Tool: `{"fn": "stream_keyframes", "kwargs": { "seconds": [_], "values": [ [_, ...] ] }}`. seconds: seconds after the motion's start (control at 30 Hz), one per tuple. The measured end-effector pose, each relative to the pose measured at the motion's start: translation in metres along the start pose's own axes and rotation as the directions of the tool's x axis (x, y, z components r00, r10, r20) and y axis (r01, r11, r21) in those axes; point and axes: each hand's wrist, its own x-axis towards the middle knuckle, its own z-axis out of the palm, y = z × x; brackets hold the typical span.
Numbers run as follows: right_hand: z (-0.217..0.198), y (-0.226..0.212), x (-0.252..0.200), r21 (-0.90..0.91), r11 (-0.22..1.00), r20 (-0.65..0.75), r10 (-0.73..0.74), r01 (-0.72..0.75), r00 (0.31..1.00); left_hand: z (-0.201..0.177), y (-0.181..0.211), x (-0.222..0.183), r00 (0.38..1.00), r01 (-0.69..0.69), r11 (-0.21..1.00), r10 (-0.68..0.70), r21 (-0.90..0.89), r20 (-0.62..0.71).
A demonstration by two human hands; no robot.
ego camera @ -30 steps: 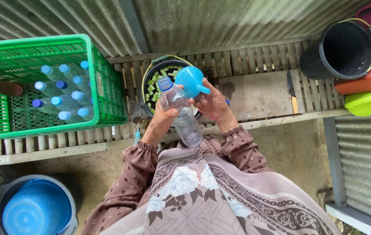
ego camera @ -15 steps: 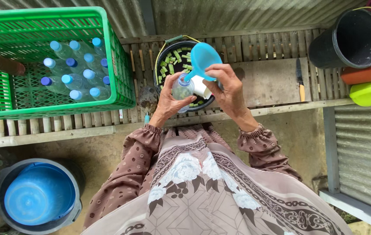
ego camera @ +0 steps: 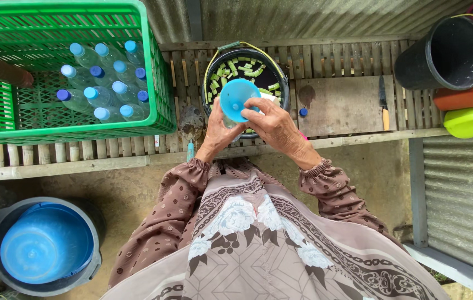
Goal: The person uses a white scoop and a blue funnel to transfer chopped green vegetables from a bucket into plastic bottles. After filling a bottle, they screw on a blue cap and place the bottle into a green crate. The process is repeated with another bottle.
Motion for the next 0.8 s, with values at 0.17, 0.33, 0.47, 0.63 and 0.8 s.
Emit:
{"fn": "stream_keyframes", "kwargs": {
  "seconds": [0.17,0.33,0.47,0.63,0.8],
  "values": [
    [-0.009,-0.015,0.007,-0.052,0.998,0.043,-0.040,0.043,0.998,0.016,-0.019,0.002,0.994,-0.001,0.996,0.010,0.089,-0.107],
    [-0.015,-0.023,0.007,-0.176,0.976,-0.013,-0.130,0.126,0.991,0.024,-0.037,0.001,0.996,0.045,0.999,-0.043,0.022,-0.081],
    [-0.006,0.013,-0.029,0.035,0.999,-0.246,0.001,0.008,0.969,0.013,-0.047,0.005,1.000,0.012,1.000,-0.012,0.006,-0.025],
    [0.042,0.120,-0.096,0.183,0.653,-0.031,0.751,-0.735,0.659,0.006,-0.060,0.003,0.999,-0.036,0.988,0.033,0.147,0.023],
    [0.099,0.156,-0.155,-0.161,0.763,0.100,0.643,-0.626,0.759,0.004,-0.078,-0.002,0.993,-0.106,0.935,0.085,0.339,0.076]
  ]
}}
